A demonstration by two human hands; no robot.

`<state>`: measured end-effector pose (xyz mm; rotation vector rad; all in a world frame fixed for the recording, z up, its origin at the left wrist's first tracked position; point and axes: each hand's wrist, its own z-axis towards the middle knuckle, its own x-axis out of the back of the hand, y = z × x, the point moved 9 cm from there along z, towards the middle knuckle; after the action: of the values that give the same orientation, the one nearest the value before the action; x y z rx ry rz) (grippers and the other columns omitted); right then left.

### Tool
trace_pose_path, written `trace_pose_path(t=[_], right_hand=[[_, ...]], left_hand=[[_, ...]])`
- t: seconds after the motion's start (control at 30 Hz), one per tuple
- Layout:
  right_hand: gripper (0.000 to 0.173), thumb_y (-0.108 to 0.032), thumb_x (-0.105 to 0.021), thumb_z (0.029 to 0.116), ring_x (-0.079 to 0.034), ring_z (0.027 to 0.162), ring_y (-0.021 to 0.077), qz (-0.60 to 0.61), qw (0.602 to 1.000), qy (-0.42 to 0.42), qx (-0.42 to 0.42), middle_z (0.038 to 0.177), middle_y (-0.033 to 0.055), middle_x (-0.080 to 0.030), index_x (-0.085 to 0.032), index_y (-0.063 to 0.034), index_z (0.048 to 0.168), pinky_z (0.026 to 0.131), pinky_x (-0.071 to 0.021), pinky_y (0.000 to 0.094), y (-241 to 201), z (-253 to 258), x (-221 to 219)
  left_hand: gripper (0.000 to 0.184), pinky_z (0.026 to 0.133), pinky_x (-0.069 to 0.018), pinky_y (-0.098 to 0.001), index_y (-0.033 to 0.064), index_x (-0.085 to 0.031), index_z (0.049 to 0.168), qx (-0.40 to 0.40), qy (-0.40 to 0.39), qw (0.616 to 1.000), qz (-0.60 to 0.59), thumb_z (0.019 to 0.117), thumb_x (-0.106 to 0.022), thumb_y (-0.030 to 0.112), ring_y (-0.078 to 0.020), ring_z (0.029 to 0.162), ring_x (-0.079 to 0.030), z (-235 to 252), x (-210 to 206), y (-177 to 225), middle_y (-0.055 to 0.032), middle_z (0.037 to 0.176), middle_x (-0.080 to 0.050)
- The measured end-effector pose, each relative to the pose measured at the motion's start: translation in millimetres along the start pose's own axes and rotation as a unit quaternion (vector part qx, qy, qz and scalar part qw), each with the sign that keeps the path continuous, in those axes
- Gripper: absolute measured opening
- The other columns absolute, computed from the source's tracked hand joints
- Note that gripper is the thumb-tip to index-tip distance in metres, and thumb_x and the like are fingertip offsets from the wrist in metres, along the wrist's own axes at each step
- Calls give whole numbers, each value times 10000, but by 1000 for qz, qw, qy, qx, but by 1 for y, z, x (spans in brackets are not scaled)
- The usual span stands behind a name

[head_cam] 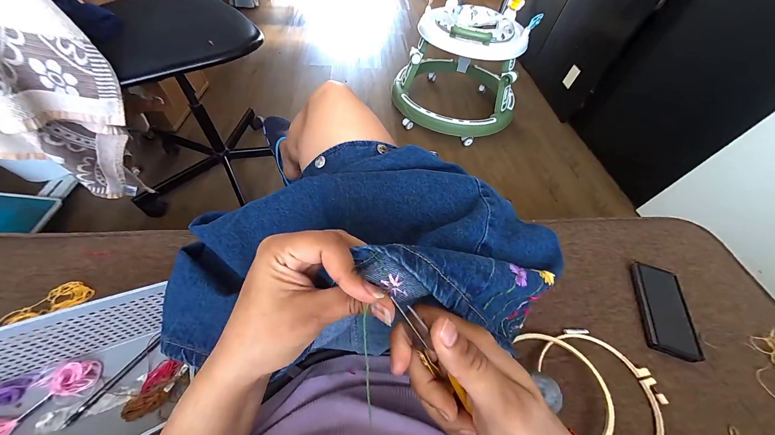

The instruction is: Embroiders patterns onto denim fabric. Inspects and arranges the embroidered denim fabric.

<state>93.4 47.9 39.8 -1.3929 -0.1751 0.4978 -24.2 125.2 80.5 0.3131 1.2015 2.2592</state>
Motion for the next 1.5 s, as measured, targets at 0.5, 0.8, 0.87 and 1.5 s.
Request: trace_pose_path(t=[0.5, 0.8, 0.87, 1.5], right_hand=[[381, -377, -314, 1129, -315, 480, -89, -2, 999, 26, 25, 630, -142, -385, -580, -167, 955, 431, -264, 85, -3, 7, 0], [479, -528, -341, 1087, -391, 521, -123, -19, 997, 33, 69, 641, -149, -452, -639, -156, 1038, 464, -311, 60, -26, -15, 16], [514, -605, -346, 1051, -414, 499, -121, -111, 985, 110, 71, 650, -154, -520, -688, -229, 1129, 443, -325, 62, -49, -37, 57], [402, -322, -398, 1114, -650, 679, 182, -401, 812, 370, -209, 1088, 137, -713, -553, -44, 1359, 582, -526, 359, 0, -112, 274]], left_hand=[[142, 668, -607, -197, 159, -707, 826, -21, -8, 1000, 18, 809, -839, 110, -57, 765, -709, 0, -6, 6, 20, 842, -723], [144, 684, -610, -188, 173, -700, 816, -19, -45, 997, 60, 818, -845, 171, -39, 802, -709, -3, -7, 15, 51, 874, -729], [235, 835, -602, -238, 169, -642, 756, -23, -133, 983, 124, 882, -805, 283, -57, 978, -695, -20, -18, 29, 49, 967, -729], [551, 857, -502, -692, 34, -698, 1115, 227, -93, 798, 551, 614, -880, 172, -518, 1044, -622, -129, 94, -28, -262, 1142, -643]])
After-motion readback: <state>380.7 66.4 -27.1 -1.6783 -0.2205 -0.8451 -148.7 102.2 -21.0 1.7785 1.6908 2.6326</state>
